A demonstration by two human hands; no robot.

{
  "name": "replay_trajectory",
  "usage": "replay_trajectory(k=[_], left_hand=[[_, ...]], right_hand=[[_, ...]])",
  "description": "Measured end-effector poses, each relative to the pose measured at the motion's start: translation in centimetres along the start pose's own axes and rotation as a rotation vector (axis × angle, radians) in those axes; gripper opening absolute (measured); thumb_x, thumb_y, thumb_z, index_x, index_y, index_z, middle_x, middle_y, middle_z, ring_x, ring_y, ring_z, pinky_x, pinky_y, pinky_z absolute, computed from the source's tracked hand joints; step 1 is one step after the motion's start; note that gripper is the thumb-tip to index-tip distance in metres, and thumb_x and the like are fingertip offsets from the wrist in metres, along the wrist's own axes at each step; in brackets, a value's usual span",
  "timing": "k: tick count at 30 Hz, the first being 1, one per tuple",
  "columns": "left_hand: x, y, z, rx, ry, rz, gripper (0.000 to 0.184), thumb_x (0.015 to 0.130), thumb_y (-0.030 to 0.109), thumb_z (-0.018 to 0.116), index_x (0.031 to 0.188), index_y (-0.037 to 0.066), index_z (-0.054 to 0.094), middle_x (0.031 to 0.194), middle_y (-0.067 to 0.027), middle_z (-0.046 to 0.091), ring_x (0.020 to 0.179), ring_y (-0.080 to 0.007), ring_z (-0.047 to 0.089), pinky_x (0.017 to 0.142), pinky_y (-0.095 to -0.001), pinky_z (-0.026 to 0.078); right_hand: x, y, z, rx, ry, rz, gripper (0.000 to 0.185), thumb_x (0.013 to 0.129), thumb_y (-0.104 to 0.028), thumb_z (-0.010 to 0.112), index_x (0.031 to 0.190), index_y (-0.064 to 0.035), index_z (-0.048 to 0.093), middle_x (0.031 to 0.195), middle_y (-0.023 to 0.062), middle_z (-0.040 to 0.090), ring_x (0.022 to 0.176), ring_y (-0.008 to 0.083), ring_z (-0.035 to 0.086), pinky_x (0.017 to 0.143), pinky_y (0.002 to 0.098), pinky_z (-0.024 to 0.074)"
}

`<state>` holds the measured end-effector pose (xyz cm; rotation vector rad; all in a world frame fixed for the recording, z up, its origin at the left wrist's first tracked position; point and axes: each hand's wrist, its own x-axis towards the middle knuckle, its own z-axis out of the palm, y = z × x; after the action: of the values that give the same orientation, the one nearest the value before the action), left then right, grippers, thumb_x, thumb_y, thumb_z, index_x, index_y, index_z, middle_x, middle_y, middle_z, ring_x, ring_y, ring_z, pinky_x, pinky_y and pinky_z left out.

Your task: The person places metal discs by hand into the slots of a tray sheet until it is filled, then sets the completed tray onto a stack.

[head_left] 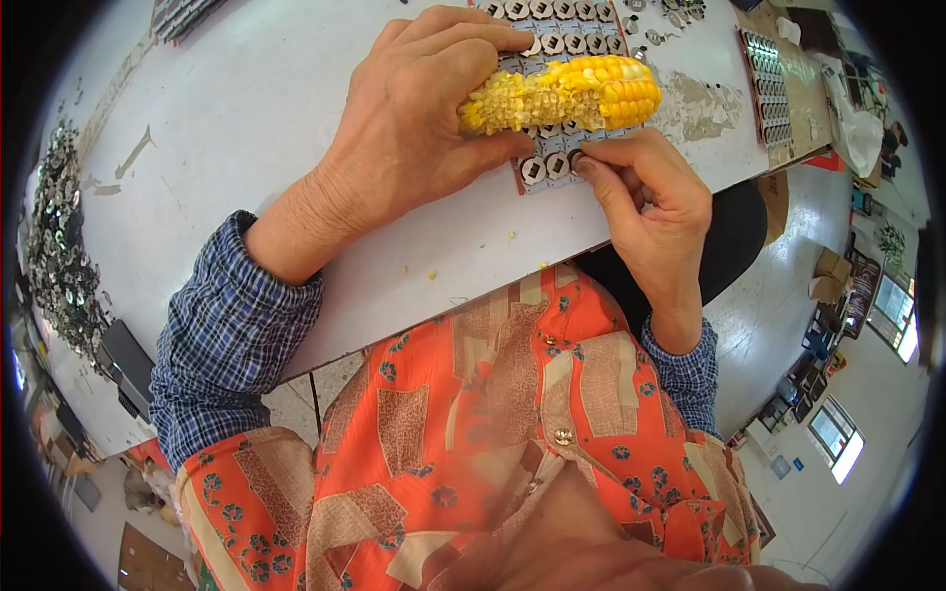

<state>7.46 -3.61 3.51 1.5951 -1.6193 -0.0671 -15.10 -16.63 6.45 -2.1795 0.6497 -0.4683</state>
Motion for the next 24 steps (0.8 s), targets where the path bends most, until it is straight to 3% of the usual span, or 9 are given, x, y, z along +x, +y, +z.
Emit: replay_trajectory(k=[3, 10, 13, 16, 20, 24], left_hand=[[0.0, 0.1, 0.1, -0.017, 0.009, 0.001, 0.043, 0.073, 0.017, 0.097, 0.093, 0.002, 0.062, 0.140, -0.0114, 0.075, 0.131, -0.0364, 0.066, 0.107, -0.0475, 0.051], [-0.2, 0.6, -0.1, 0.004, -0.029, -0.042, 0.044, 0.069, 0.013, 0.097, 0.092, 0.001, 0.061, 0.142, -0.0125, 0.074, 0.131, -0.0381, 0.066, 0.107, -0.0475, 0.050], [0.0, 0.5, -0.4, -0.007, -0.043, -0.030, 0.044, 0.069, 0.011, 0.096, 0.093, 0.001, 0.061, 0.142, -0.0138, 0.074, 0.131, -0.0395, 0.065, 0.107, -0.0480, 0.050], [-0.2, 0.4, -0.2, -0.018, -0.052, -0.037, 0.043, 0.069, 0.010, 0.095, 0.092, 0.000, 0.061, 0.142, -0.0147, 0.074, 0.131, -0.0403, 0.065, 0.107, -0.0487, 0.050], [-0.2, 0.2, -0.3, -0.017, -0.051, -0.033, 0.042, 0.069, 0.010, 0.095, 0.091, 0.001, 0.060, 0.142, -0.0148, 0.074, 0.131, -0.0401, 0.065, 0.106, -0.0492, 0.050], [-0.2, 0.4, -0.3, -0.030, -0.037, -0.035, 0.042, 0.070, 0.011, 0.095, 0.089, 0.001, 0.059, 0.141, -0.0147, 0.074, 0.132, -0.0399, 0.065, 0.106, -0.0486, 0.050]], right_hand=[[-0.1, 0.2, 0.2, 0.076, 0.012, 0.045, 0.013, 0.090, 0.008, 0.080, 0.101, 0.0017, 0.078, 0.091, 0.0070, 0.070, 0.073, 0.0128, 0.069, 0.061, 0.0272, 0.0513], [0.0, 1.0, 0.0, 0.018, -0.031, -0.185, 0.018, 0.089, 0.009, 0.079, 0.105, 0.0019, 0.078, 0.092, 0.0117, 0.070, 0.075, 0.0188, 0.070, 0.062, 0.0304, 0.0514], [0.6, 0.6, -1.5, -0.018, -0.028, -0.126, 0.019, 0.090, 0.009, 0.079, 0.107, 0.0005, 0.078, 0.093, 0.0108, 0.071, 0.074, 0.0184, 0.069, 0.063, 0.0304, 0.0513], [3.3, 1.8, -3.2, -0.268, 0.146, -0.173, 0.022, 0.091, 0.007, 0.078, 0.111, -0.0023, 0.079, 0.096, 0.0083, 0.072, 0.072, 0.0177, 0.068, 0.064, 0.0303, 0.0521], [6.8, 5.0, -3.7, -0.287, 0.117, -0.262, 0.029, 0.091, 0.004, 0.077, 0.118, -0.0073, 0.081, 0.100, 0.0055, 0.073, 0.073, 0.0168, 0.069, 0.065, 0.0297, 0.0547], [7.3, 6.1, -3.3, -0.299, 0.170, -0.336, 0.021, 0.092, 0.003, 0.077, 0.111, -0.0052, 0.079, 0.097, 0.0057, 0.074, 0.073, 0.0155, 0.070, 0.066, 0.0293, 0.0554]])
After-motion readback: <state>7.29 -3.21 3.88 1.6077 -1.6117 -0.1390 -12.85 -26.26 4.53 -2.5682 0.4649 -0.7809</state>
